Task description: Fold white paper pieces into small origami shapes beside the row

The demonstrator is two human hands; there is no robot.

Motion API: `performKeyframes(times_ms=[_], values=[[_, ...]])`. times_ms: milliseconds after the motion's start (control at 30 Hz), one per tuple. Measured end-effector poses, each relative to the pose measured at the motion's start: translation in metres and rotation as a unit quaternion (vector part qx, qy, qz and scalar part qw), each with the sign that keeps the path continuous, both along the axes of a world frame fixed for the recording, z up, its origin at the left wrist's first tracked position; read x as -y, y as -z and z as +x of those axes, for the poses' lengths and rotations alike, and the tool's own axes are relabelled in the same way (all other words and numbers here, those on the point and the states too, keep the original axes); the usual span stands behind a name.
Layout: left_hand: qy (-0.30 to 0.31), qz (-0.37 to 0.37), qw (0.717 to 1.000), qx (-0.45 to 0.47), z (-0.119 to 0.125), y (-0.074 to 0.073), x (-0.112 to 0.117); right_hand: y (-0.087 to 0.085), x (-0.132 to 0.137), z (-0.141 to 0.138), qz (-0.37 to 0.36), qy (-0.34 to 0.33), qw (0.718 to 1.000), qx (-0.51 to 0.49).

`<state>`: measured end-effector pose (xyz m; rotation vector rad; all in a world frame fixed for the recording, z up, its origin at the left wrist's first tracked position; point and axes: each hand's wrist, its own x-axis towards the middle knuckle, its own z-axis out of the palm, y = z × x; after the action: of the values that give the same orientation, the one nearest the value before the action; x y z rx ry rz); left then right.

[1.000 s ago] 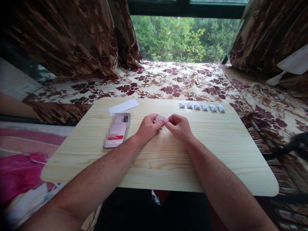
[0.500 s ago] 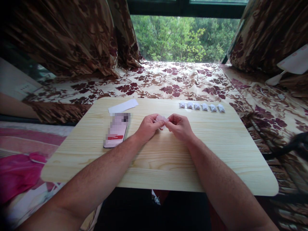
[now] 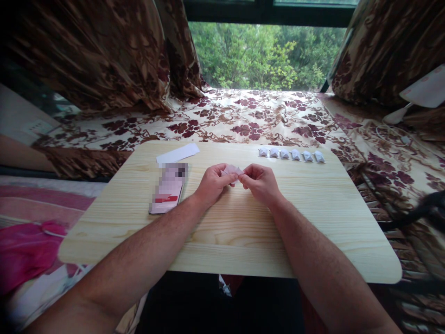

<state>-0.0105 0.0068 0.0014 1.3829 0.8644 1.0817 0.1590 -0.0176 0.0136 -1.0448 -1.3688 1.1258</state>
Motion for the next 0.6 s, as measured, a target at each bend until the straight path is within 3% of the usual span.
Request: performKeyframes(times_ms=[400,600], values=[[-0.007,-0.017,0.998,0.054,0.0041,-0.0029,0.0016,0.0039,-0.0040,0.0003,-0.002,0.062,0.998,-0.032],[-0.068,-0.004,0.997,0.040,0.0035,-0.0002,-0.0012,0.0051,-0.0048,0.0000,-0.013,0.056,0.997,-0.042]])
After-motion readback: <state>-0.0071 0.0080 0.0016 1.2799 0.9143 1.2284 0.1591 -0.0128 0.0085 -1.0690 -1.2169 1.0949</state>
